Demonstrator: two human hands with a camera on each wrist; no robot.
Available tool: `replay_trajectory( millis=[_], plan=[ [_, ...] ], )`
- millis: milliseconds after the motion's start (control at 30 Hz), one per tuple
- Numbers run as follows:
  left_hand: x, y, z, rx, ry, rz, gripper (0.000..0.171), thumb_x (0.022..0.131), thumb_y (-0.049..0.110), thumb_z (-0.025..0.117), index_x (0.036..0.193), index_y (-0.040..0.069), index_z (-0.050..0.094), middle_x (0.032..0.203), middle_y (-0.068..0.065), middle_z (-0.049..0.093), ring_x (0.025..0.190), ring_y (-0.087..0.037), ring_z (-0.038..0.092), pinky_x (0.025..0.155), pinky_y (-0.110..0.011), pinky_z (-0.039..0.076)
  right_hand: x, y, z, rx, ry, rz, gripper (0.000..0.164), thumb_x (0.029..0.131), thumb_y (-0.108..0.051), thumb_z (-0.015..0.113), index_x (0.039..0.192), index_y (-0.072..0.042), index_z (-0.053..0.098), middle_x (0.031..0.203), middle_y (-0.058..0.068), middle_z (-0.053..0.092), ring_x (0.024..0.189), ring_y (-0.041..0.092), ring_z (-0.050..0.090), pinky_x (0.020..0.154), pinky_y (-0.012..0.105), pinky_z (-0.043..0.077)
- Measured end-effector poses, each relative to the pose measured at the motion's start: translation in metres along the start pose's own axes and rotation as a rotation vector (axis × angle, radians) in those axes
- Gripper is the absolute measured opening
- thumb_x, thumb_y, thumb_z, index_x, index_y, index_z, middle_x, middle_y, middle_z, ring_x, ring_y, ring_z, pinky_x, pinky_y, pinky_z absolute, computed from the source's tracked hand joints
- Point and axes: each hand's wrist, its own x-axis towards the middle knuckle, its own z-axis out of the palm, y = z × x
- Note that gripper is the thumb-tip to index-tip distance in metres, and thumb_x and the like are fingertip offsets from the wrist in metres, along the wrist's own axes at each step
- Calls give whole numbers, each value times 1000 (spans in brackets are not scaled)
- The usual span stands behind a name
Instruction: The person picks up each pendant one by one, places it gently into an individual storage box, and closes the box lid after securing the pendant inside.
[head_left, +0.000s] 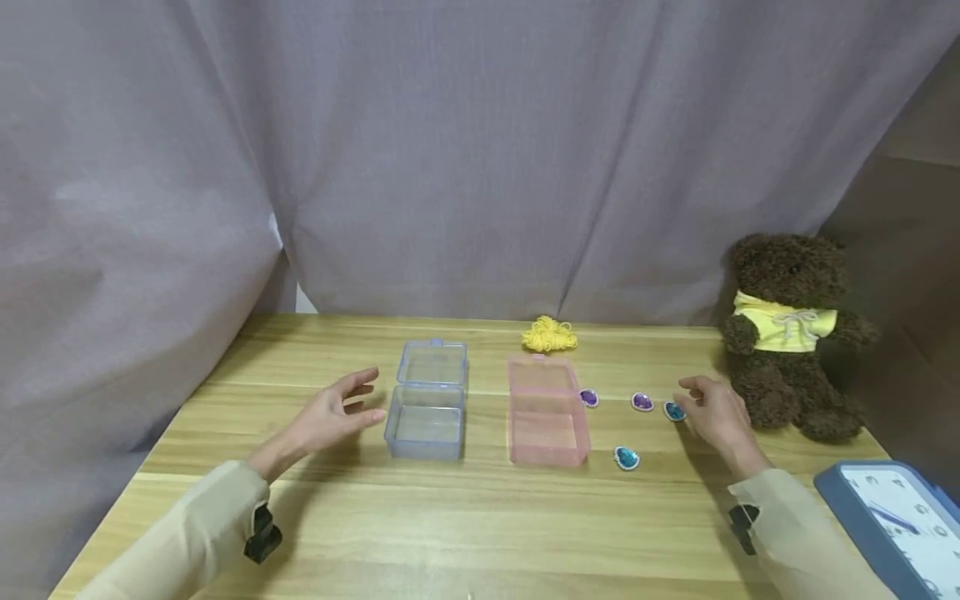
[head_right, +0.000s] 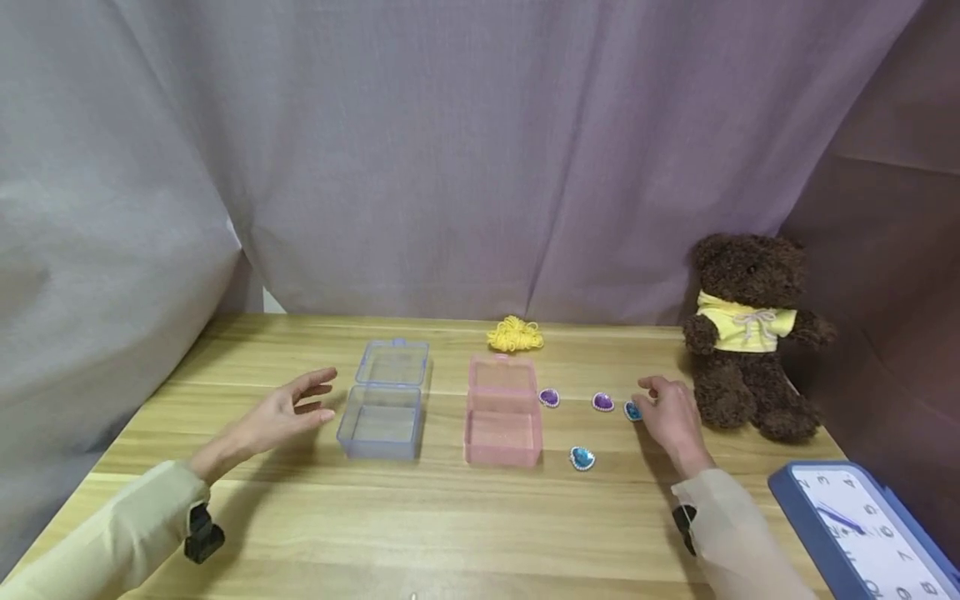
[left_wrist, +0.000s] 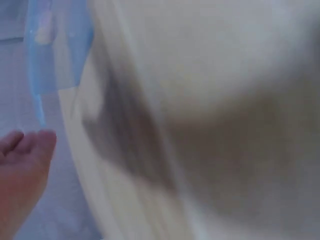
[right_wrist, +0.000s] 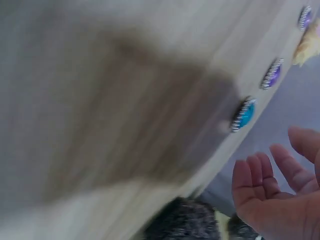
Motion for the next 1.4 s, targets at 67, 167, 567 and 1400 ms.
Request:
replay_trajectory(
  millis=[67,167,567,1400],
  plan=[
    [-3,-5,4,-78,-73,8,78,86,18,69,144,-7,23,149,-27,26,132,-46,32,108,-52,37,1,5,1,-16,-57,25,35,89,-14,60,113,12,57,98,32,63,84,42,60,67,51,49],
    [-4,-10,11,-141,-142,1,85,82,16,73,145,-6,20,149,-25,24,133,-43,30,111,-52,33,2,10,3,-48,-106,31,37,86,-17,64,108,12,59,93,29,64,82,40,60,67,50,49],
    [2,-16,29,-172,-124,-53,91,74,12,80,144,-4,23,141,-25,35,129,-39,37,113,-48,32,-1,15,9,-62,-120,83,27,82,-13,66,95,6,52,84,22,58,80,37,54,63,44,45],
    [4,-24,32,-179,-119,-36,88,74,8,78,143,-1,25,133,-25,41,125,-38,42,110,-49,36,2,-231,87,855,-398,-70,30,84,7,63,112,10,55,94,19,64,70,7,61,69,24,59]
  ],
)
